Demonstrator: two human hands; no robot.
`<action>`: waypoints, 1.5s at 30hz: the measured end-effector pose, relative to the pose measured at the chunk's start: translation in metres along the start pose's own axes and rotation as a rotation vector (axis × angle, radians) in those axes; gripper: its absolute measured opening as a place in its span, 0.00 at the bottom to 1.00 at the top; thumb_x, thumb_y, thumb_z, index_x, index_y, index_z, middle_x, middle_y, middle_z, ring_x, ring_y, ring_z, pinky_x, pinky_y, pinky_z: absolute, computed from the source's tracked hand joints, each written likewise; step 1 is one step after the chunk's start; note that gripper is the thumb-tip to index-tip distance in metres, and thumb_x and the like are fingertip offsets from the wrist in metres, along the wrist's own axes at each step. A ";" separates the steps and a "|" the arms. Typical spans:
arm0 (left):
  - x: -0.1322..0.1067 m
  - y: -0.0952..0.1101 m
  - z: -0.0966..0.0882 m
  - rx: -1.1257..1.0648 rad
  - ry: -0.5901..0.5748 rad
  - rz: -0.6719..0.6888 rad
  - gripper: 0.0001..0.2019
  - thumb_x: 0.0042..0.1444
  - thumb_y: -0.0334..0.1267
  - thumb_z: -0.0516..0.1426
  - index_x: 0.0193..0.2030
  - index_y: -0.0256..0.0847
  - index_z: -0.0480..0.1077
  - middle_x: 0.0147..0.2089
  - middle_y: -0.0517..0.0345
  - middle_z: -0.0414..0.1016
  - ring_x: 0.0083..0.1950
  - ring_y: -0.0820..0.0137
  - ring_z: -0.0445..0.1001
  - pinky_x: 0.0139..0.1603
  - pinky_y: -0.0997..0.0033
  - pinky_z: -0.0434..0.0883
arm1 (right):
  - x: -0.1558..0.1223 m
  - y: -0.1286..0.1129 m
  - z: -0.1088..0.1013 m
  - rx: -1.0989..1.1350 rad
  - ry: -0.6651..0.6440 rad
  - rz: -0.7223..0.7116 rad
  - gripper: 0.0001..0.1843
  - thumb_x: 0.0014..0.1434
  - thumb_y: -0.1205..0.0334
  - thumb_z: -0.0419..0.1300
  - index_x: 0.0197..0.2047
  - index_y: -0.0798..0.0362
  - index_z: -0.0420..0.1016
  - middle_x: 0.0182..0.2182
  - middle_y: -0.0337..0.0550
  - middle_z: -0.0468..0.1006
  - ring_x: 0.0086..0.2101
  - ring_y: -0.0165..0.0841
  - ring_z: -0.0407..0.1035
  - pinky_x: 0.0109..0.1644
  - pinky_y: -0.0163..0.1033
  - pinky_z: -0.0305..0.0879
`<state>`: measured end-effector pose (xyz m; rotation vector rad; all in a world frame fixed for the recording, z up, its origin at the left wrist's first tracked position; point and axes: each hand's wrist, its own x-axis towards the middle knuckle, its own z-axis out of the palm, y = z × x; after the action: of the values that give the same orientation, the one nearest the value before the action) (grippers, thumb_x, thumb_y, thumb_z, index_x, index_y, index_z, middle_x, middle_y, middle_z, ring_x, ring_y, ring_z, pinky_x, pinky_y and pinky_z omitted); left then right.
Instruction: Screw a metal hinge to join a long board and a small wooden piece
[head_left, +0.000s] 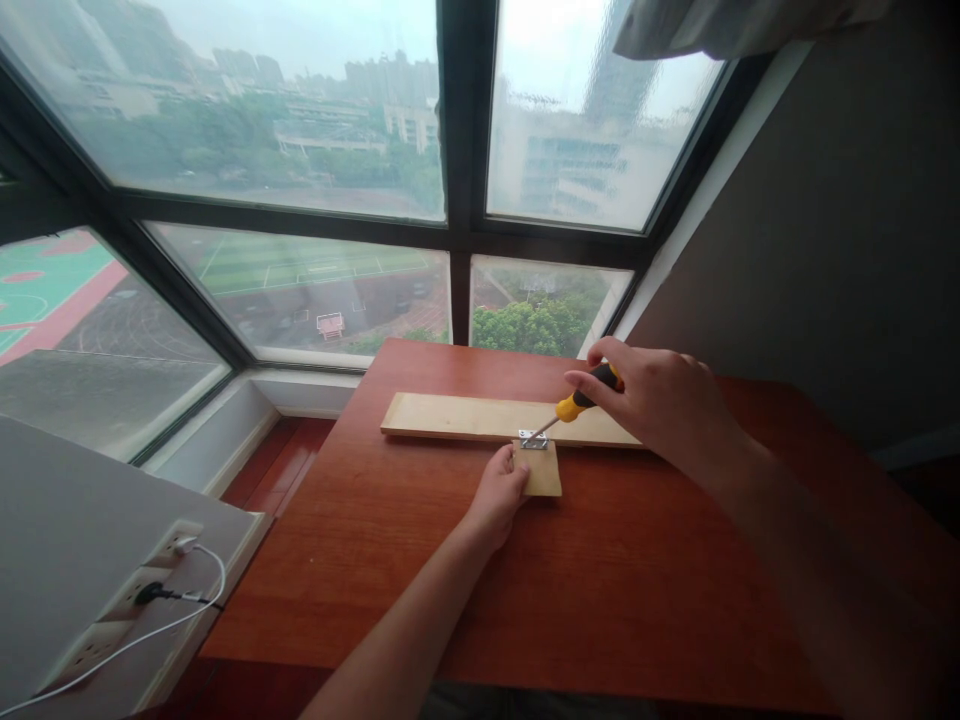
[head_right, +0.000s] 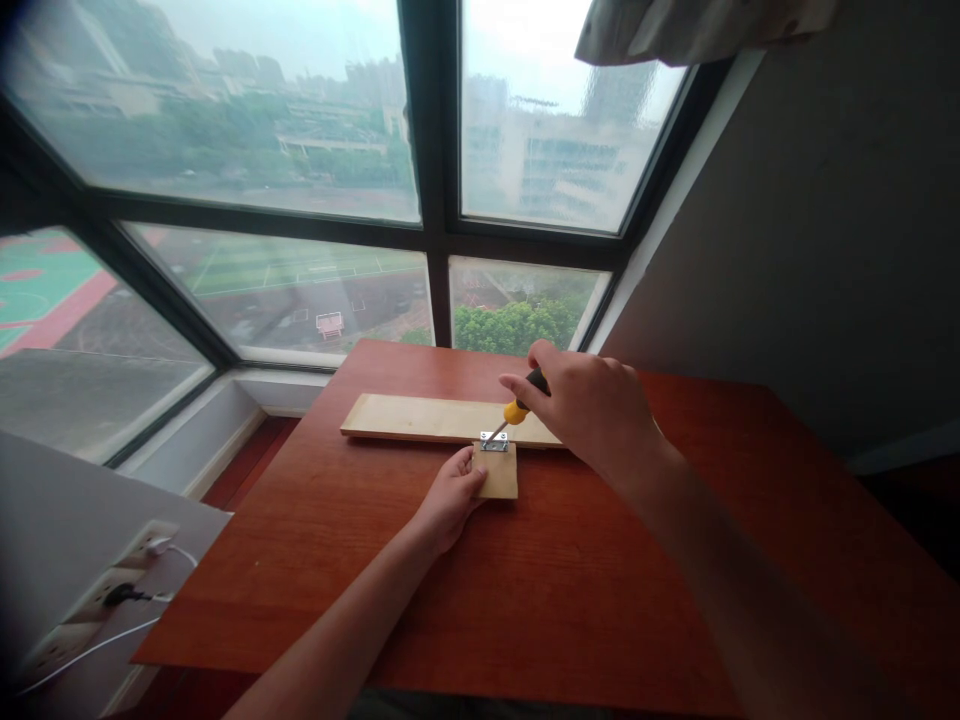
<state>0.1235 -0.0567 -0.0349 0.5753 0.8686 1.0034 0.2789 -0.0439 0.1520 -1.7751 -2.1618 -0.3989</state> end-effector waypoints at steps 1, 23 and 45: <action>0.000 0.000 0.000 0.000 -0.001 -0.001 0.18 0.46 0.32 0.63 0.46 0.38 0.70 0.44 0.49 0.78 0.41 0.65 0.77 0.41 0.69 0.73 | 0.000 0.000 0.000 0.015 -0.007 0.001 0.16 0.60 0.45 0.54 0.40 0.48 0.72 0.25 0.41 0.76 0.24 0.37 0.69 0.27 0.38 0.53; 0.000 -0.001 -0.001 0.006 -0.011 0.008 0.17 0.47 0.31 0.61 0.46 0.38 0.68 0.45 0.51 0.78 0.39 0.69 0.76 0.40 0.72 0.72 | -0.001 -0.003 -0.004 0.182 -0.089 -0.098 0.17 0.61 0.52 0.56 0.51 0.49 0.67 0.35 0.42 0.79 0.29 0.35 0.72 0.29 0.37 0.59; 0.001 0.000 -0.001 0.014 0.017 -0.036 0.15 0.50 0.28 0.58 0.46 0.36 0.66 0.44 0.48 0.78 0.40 0.66 0.77 0.38 0.72 0.73 | -0.008 0.018 0.000 0.322 -0.164 0.085 0.12 0.59 0.53 0.56 0.45 0.48 0.70 0.37 0.43 0.78 0.30 0.36 0.72 0.32 0.38 0.61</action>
<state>0.1227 -0.0559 -0.0353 0.5617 0.8990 0.9712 0.2977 -0.0471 0.1489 -1.7562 -2.1030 0.1147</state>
